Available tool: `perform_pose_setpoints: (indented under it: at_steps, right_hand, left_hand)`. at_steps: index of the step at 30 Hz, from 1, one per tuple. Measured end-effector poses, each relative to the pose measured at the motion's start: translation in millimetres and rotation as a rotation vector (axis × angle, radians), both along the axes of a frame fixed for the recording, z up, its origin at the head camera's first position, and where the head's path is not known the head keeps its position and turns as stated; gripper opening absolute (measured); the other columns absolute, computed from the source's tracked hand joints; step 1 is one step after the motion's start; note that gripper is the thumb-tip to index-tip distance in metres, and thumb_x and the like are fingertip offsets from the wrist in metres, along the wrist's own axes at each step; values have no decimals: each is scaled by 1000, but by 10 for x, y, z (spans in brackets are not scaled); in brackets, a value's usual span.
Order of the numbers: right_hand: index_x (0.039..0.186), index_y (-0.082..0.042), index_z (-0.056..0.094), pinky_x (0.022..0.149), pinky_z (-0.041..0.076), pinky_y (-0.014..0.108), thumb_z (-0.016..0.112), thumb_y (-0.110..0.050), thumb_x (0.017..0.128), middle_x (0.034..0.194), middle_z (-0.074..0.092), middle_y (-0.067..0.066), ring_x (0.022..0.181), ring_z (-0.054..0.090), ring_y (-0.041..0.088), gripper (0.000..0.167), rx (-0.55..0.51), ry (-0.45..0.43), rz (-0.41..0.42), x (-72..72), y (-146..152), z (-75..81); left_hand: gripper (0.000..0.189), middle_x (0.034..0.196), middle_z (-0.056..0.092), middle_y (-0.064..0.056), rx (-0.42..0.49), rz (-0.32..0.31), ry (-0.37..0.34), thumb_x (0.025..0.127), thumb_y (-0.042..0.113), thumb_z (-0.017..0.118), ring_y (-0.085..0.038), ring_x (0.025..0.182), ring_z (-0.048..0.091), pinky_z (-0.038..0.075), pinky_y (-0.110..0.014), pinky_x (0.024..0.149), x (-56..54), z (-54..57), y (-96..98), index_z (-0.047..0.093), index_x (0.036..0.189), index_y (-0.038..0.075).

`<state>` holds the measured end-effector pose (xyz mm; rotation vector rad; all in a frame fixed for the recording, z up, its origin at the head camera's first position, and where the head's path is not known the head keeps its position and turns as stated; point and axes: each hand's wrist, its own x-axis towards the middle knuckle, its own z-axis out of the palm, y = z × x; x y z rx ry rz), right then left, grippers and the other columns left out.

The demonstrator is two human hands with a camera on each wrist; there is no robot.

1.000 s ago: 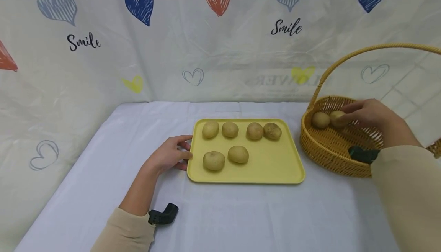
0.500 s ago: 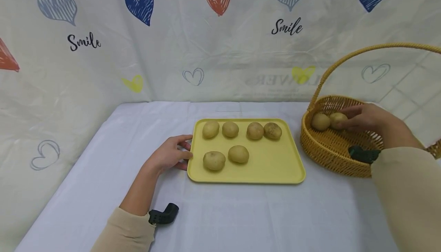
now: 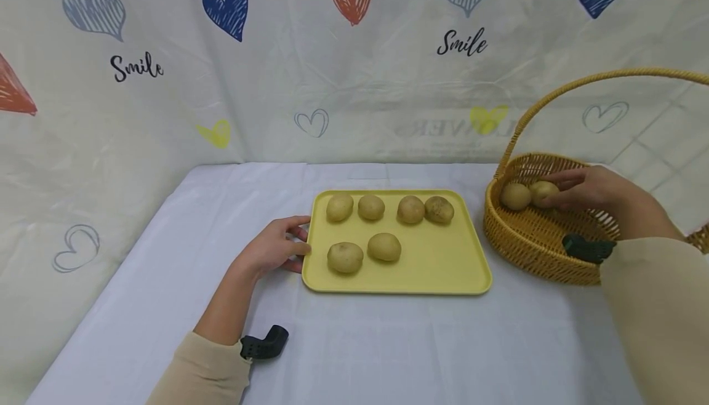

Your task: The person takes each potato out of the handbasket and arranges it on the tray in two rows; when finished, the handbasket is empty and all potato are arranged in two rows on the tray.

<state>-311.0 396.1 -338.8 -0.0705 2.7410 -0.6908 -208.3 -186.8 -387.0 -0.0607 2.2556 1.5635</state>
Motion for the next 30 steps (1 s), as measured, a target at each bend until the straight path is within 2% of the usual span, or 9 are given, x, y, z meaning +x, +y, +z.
perform_pose_setpoints:
  at_steps: [3,6,8,11,13,17,21,25,30]
  right_hand:
    - [151,4,45,88,55,42,80,-56,85,126,70,21,102,65,20,96,2,-3,-16,7,-2,10]
    - [153,5,42,90,56,45,81,-55,85,132,66,24,105,69,28,98,-42,-28,-36,25,-8,36]
    - [154,6,40,89,57,42,81,-51,86,126,71,18,102,72,25,97,-74,-34,-35,34,-13,67]
    - [153,6,41,83,55,30,81,-48,88,115,76,9,95,72,15,94,-61,-14,-20,41,-29,127]
    - [153,6,42,79,53,27,80,-47,89,110,78,7,92,70,11,91,-44,3,-9,43,-48,166]
    - [154,4,41,86,57,40,79,-50,89,111,78,13,94,72,17,93,-39,17,-15,52,-93,218]
    - [154,1,42,93,53,59,78,-57,86,128,68,27,112,66,38,96,-25,55,-33,77,-130,261]
    - [157,-3,40,97,46,67,75,-60,88,142,52,37,126,50,50,97,1,82,-38,114,-147,325]
    - [159,-6,38,99,44,69,73,-63,88,147,43,40,128,45,53,98,1,86,-59,156,-171,400]
  left_hand:
    - [71,123,50,-16,4,-2,3,93,-3,65,-21,82,65,65,-36,70,-3,2,0,39,159,8]
    - [72,123,50,-17,7,-7,12,93,-3,65,-21,82,65,65,-36,70,-2,3,3,39,159,7]
    - [72,123,50,-17,8,-6,16,92,-3,65,-21,82,65,65,-36,69,-2,2,4,39,158,7]
    - [72,123,51,-17,4,-5,17,92,-3,65,-21,81,65,65,-36,69,0,0,1,39,159,6]
    - [72,123,50,-17,4,-4,16,92,-3,65,-21,81,65,65,-36,69,2,-2,-1,39,159,6]
    - [72,123,50,-17,1,-3,17,92,-3,65,-21,82,65,65,-36,69,7,-3,-6,38,159,6]
    - [71,123,50,-17,1,3,17,93,-3,64,-21,82,65,65,-36,69,14,3,-5,39,159,6]
    - [71,123,51,-17,3,2,17,93,-3,65,-21,81,65,65,-36,69,23,10,6,39,159,6]
    - [71,124,51,-18,8,-3,19,93,-3,64,-21,81,65,65,-36,69,24,15,10,39,158,6]
